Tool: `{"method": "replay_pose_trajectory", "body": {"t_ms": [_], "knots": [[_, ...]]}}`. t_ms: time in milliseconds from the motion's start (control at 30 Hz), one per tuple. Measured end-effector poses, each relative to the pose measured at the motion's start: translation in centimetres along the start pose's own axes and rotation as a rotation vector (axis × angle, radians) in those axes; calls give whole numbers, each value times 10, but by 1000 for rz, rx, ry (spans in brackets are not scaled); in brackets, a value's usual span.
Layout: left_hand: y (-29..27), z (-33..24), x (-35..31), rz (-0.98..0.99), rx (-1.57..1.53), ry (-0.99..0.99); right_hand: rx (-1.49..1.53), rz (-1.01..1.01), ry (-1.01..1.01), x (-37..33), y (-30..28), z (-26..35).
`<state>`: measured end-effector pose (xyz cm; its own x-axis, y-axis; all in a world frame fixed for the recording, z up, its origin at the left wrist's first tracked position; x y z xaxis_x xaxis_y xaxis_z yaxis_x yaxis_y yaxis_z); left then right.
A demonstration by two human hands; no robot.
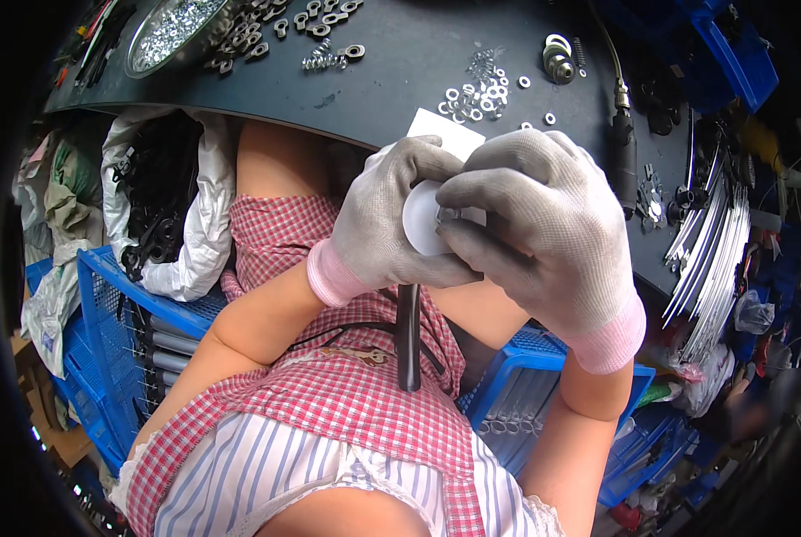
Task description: Assembling the components of a grease gun, including the plunger, spring, and cylinder body, using a pneumatic wrench.
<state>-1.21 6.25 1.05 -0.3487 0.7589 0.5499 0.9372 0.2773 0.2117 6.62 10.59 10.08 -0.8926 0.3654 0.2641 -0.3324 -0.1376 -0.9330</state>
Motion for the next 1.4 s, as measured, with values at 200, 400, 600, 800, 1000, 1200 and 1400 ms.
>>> {"method": "replay_pose_trajectory", "body": {"t_ms": [200,400,600,800,1000,1200,1400], "knots": [[-2,0,-1,11,-8,-43,44,-12,62,-6,8,-5],[-1,0,0,4,-15,-31,37,67,127,-4,7,-3],[-2,-2,-1,15,-6,-39,-64,139,109,5,5,7],[-1,-4,-2,38,18,-8,-85,129,239,1,6,10],[-3,-8,-2,28,64,47,-168,130,260,3,5,19],[-4,-15,-4,19,169,64,-234,68,255,-5,0,20],[-6,-4,-17,86,240,9,193,-132,295,-19,1,-14]]}}
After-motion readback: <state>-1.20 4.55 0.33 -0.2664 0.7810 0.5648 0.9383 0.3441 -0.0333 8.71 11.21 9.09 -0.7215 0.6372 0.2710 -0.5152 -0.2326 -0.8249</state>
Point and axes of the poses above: each hand's wrist, its own x-axis towards the middle knuckle, its own y-axis out of the palm, z = x × y, the point moved 9 cm from there along x, towards the middle knuckle, and after that the axes turned 15 degrees about -x, right-handed, at the moved point
